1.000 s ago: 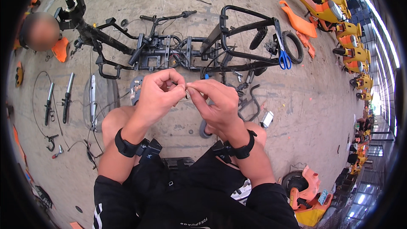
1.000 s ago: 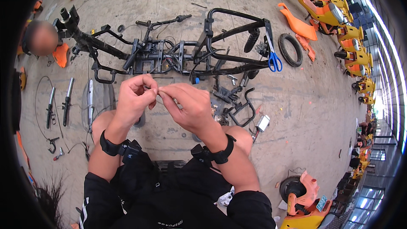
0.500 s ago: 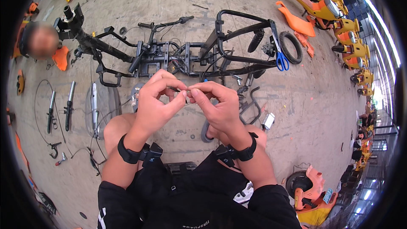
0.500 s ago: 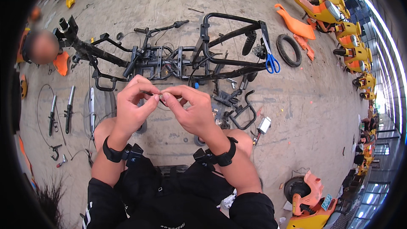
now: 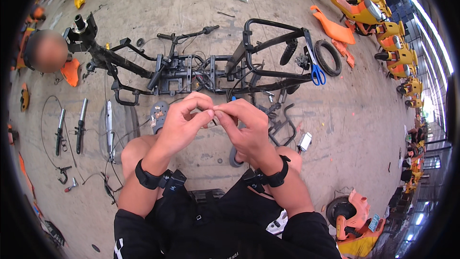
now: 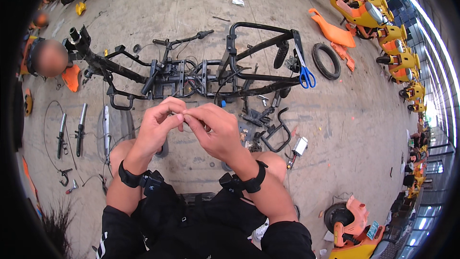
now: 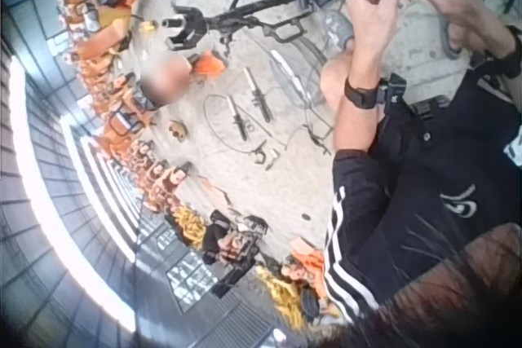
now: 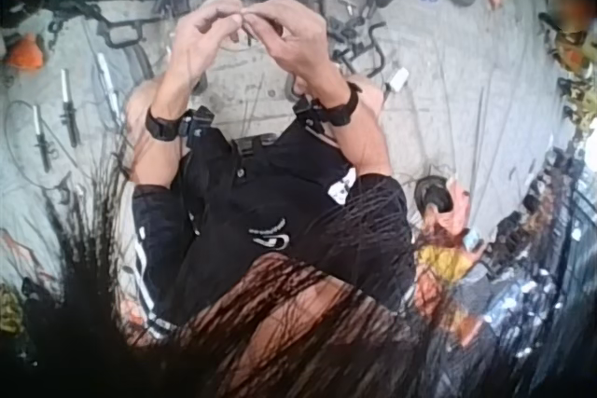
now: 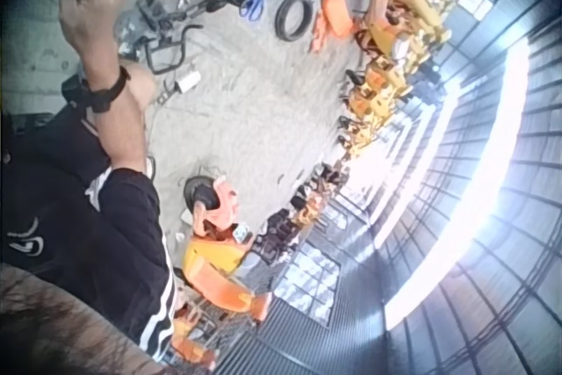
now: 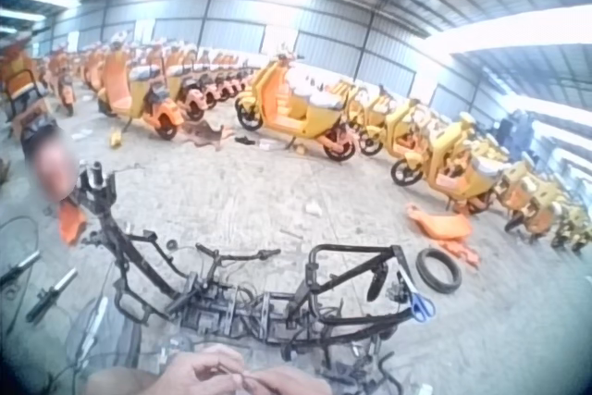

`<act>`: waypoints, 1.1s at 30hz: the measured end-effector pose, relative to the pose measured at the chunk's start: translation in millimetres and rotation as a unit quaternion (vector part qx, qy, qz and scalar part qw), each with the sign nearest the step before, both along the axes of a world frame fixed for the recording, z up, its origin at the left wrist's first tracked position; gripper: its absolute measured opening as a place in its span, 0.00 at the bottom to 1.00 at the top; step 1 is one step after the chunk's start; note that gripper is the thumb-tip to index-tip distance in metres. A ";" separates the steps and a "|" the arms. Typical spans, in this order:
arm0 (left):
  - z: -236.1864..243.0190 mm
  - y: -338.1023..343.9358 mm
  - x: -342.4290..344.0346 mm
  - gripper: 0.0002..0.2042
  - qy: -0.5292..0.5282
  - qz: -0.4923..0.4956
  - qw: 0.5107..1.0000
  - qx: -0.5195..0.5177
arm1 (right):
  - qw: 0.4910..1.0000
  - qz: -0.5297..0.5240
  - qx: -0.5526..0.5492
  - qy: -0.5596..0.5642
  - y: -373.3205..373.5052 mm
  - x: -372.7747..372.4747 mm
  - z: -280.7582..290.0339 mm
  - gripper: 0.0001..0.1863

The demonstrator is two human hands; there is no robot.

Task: The person uses scissors to cut and strip the insulation from electrical wires on a motorcycle frame while sitting on the floor of a warehouse.

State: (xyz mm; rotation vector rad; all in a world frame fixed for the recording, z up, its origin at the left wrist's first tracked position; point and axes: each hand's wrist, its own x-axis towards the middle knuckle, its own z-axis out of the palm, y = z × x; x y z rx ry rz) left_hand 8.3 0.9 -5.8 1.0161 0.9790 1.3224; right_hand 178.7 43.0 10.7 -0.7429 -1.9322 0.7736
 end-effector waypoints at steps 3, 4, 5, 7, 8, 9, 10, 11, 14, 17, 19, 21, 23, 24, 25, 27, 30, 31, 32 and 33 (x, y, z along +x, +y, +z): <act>-2.1 0.3 -0.2 0.04 -0.024 -0.020 0.999 0.012 | 1.000 0.004 0.009 0.008 1.1 -0.8 0.5 0.07; -2.5 0.3 -0.3 0.04 -0.035 -0.028 0.999 0.012 | 1.000 0.009 0.011 0.012 1.4 -1.3 1.8 0.07; -4.2 -0.3 -0.5 0.04 -0.052 -0.035 0.998 -0.006 | 1.000 0.012 0.011 0.016 1.2 -1.7 2.3 0.07; -6.3 -1.4 -1.6 0.05 -0.086 -0.048 0.994 -0.041 | 0.999 0.022 0.017 0.019 1.6 -2.2 2.7 0.07; -6.0 -1.3 -1.6 0.04 -0.100 -0.055 0.992 -0.049 | 0.999 0.025 0.023 0.016 2.1 -1.3 2.7 0.07; -4.9 -1.4 -1.8 0.04 -0.113 -0.062 0.990 -0.056 | 0.999 0.028 0.029 0.014 2.7 -0.4 2.8 0.08; -4.1 -1.5 -1.7 0.04 -0.127 -0.069 0.987 -0.064 | 0.999 0.032 0.041 0.010 3.8 0.5 2.2 0.08; -3.6 -1.8 -1.3 0.04 -0.129 -0.068 0.987 -0.069 | 0.998 0.037 0.052 0.006 5.1 1.1 1.0 0.08; -3.4 -2.6 -0.6 0.04 -0.145 -0.068 0.984 -0.083 | 0.997 0.042 0.060 0.002 4.8 1.6 2.5 0.09; -4.9 -3.4 -1.0 0.04 -0.163 -0.064 0.979 -0.101 | 0.997 0.036 0.064 0.009 3.9 0.9 2.3 0.09; -4.6 -4.2 1.2 0.04 -0.147 -0.045 0.981 -0.118 | 0.997 0.029 0.064 0.016 2.9 0.3 1.4 0.09; -2.8 -4.5 3.4 0.04 -0.110 -0.025 0.988 -0.107 | 0.998 0.024 0.054 0.023 2.5 -0.2 -0.8 0.08; -2.1 -4.5 4.1 0.05 -0.091 -0.016 0.991 -0.096 | 0.998 0.024 0.048 0.025 2.1 -0.7 -1.8 0.08; -2.3 -4.7 4.2 0.05 -0.090 -0.018 0.992 -0.090 | 0.998 0.024 0.046 0.026 1.6 -1.0 -1.9 0.07; -2.5 -4.8 4.2 0.05 -0.089 -0.019 0.992 -0.085 | 0.998 0.023 0.045 0.026 1.0 -1.3 -1.7 0.07; -3.1 -5.2 3.9 0.06 -0.081 -0.019 0.994 -0.075 | 0.998 0.021 0.045 0.027 0.1 -2.0 0.1 0.07; -2.5 -5.6 3.3 0.07 -0.067 -0.017 0.995 -0.067 | 0.999 0.019 0.045 0.023 0.4 -1.9 -0.6 0.08; -2.2 -5.6 3.1 0.07 -0.062 -0.016 0.996 -0.065 | 0.999 0.018 0.044 0.022 0.4 -2.0 -0.2 0.08; -2.5 -6.1 2.3 0.07 -0.064 -0.017 0.995 -0.073 | 0.999 0.018 0.043 0.021 0.5 -2.2 -0.4 0.07; -2.8 -6.8 1.1 0.07 -0.066 -0.017 0.994 -0.081 | 0.999 0.018 0.041 0.020 0.5 -2.3 -0.6 0.07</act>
